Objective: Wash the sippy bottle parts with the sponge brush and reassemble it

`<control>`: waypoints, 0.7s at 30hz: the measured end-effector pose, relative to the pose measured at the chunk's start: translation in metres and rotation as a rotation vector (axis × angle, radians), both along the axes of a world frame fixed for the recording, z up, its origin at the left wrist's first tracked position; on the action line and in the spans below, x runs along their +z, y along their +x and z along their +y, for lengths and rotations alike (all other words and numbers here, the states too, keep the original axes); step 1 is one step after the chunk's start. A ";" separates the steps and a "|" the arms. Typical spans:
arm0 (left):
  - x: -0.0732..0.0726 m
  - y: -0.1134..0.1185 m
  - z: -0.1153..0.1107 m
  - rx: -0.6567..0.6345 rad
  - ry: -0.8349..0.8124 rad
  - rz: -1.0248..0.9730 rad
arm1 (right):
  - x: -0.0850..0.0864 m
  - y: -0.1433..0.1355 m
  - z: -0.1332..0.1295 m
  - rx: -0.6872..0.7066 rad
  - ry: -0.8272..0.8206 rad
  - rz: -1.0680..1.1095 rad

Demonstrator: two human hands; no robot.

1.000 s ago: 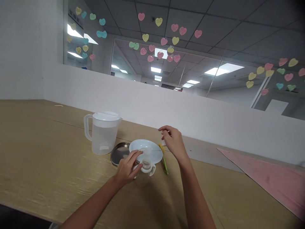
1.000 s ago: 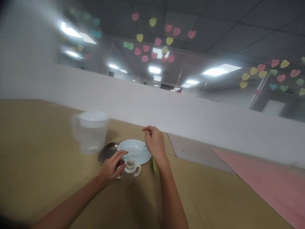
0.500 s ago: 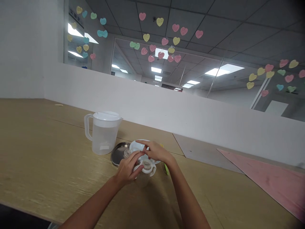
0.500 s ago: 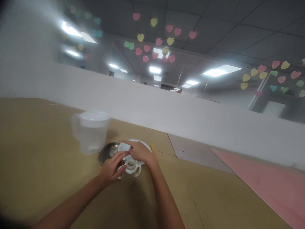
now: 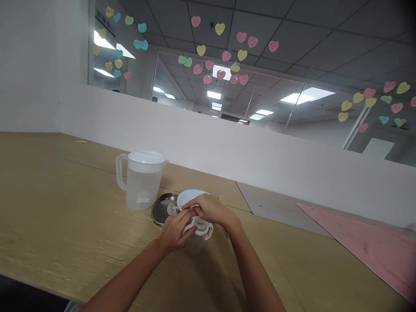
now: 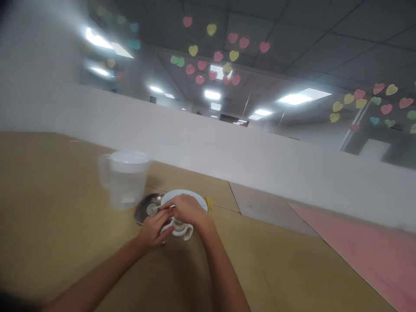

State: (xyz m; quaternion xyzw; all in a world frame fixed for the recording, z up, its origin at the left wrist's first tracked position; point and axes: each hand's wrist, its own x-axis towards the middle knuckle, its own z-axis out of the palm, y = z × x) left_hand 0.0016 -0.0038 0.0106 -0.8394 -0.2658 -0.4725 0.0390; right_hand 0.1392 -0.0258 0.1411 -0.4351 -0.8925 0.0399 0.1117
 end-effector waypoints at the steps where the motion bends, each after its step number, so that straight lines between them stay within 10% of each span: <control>1: 0.000 0.000 0.000 -0.006 -0.010 0.010 | -0.001 0.001 0.002 -0.019 0.023 0.002; 21: 0.000 -0.001 -0.001 0.036 -0.201 -0.104 | -0.014 0.022 0.028 -0.459 0.132 -0.212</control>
